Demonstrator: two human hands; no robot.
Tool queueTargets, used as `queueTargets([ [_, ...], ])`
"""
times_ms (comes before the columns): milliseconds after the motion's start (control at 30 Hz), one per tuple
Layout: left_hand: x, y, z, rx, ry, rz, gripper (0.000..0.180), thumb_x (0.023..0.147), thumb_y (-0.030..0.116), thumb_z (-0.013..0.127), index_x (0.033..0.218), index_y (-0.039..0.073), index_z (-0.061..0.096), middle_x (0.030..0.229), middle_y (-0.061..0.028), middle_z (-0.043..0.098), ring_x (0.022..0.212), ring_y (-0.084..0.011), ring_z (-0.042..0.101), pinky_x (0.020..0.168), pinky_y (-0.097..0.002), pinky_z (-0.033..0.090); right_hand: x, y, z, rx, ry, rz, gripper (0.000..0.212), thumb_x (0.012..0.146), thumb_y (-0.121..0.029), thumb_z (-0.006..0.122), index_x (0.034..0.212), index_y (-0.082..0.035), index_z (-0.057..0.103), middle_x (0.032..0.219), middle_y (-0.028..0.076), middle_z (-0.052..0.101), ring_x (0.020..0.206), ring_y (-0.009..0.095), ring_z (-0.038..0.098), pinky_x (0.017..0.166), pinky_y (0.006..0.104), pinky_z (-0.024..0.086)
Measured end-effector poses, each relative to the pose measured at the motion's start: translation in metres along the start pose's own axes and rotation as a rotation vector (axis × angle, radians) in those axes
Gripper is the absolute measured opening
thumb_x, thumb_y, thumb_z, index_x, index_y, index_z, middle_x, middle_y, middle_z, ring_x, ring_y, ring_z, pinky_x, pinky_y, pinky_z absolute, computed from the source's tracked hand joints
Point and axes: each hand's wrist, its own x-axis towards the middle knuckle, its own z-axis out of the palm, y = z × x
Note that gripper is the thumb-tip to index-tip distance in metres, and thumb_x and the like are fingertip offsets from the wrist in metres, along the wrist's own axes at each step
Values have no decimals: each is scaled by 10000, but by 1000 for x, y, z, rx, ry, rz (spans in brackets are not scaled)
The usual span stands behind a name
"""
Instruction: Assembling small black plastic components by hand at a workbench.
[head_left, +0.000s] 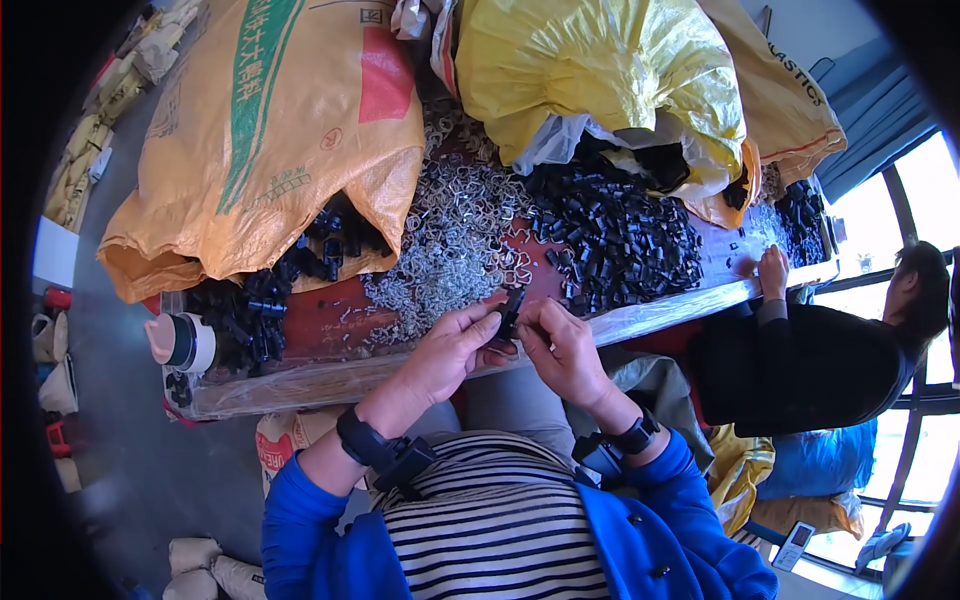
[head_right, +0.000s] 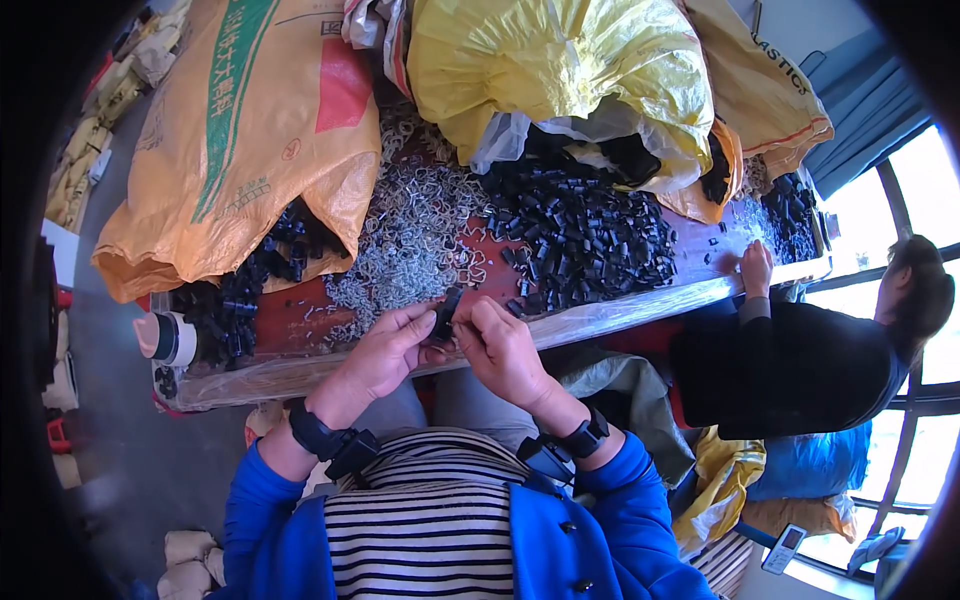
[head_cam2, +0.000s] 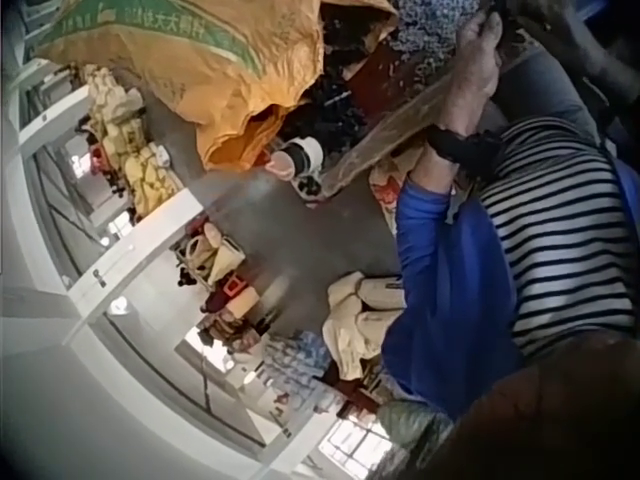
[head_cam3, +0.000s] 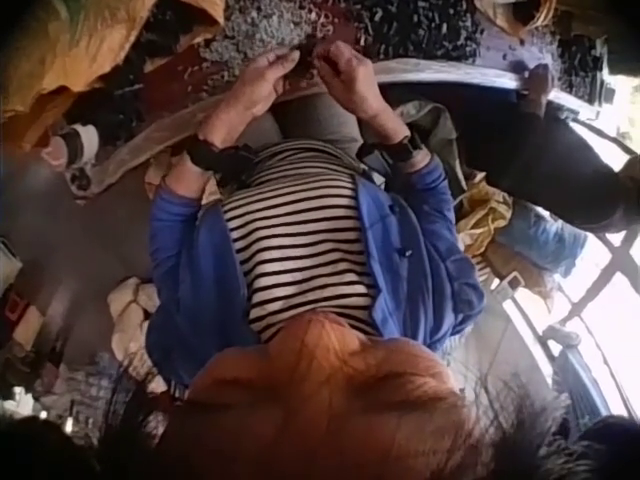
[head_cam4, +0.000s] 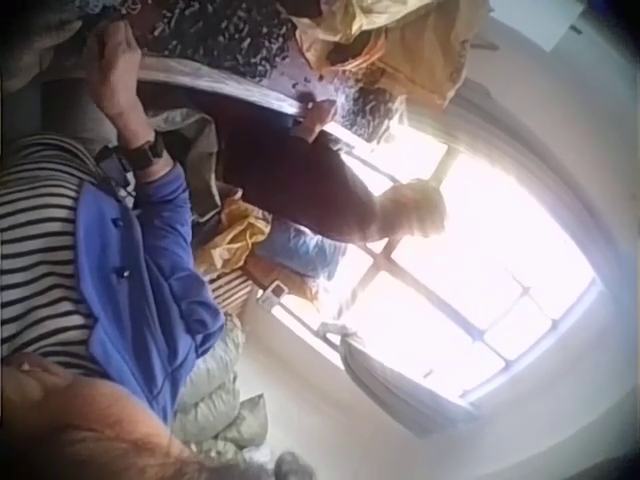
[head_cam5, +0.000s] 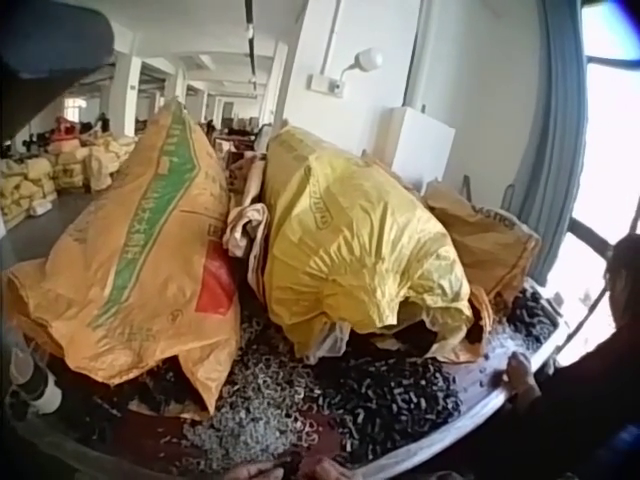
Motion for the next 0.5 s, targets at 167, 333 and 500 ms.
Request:
queueTargets([
  [167,3,-4,-12,52,-27,-1,278,873,170,380,1094,14,444,955,-65,532,837,-130,540,700,-248,462,5,-1,5,-168,-89,-51,78,712,15,516,770,-12,471,697,103,483,559,261,500,484,289,407],
  [333,8,-7,-18,131,8,28,280,874,157,376,1101,6,439,970,-67,522,851,-128,533,744,-265,461,13,5,9,-289,-179,-90,78,708,-2,525,761,-17,469,671,99,464,560,261,502,470,324,407],
  [500,9,-5,-16,156,5,-1,282,869,160,393,1102,9,439,961,-61,519,855,-116,526,757,-254,454,17,6,9,-326,-207,-106,86,691,-22,542,743,-23,474,648,90,456,539,259,496,459,336,404],
])
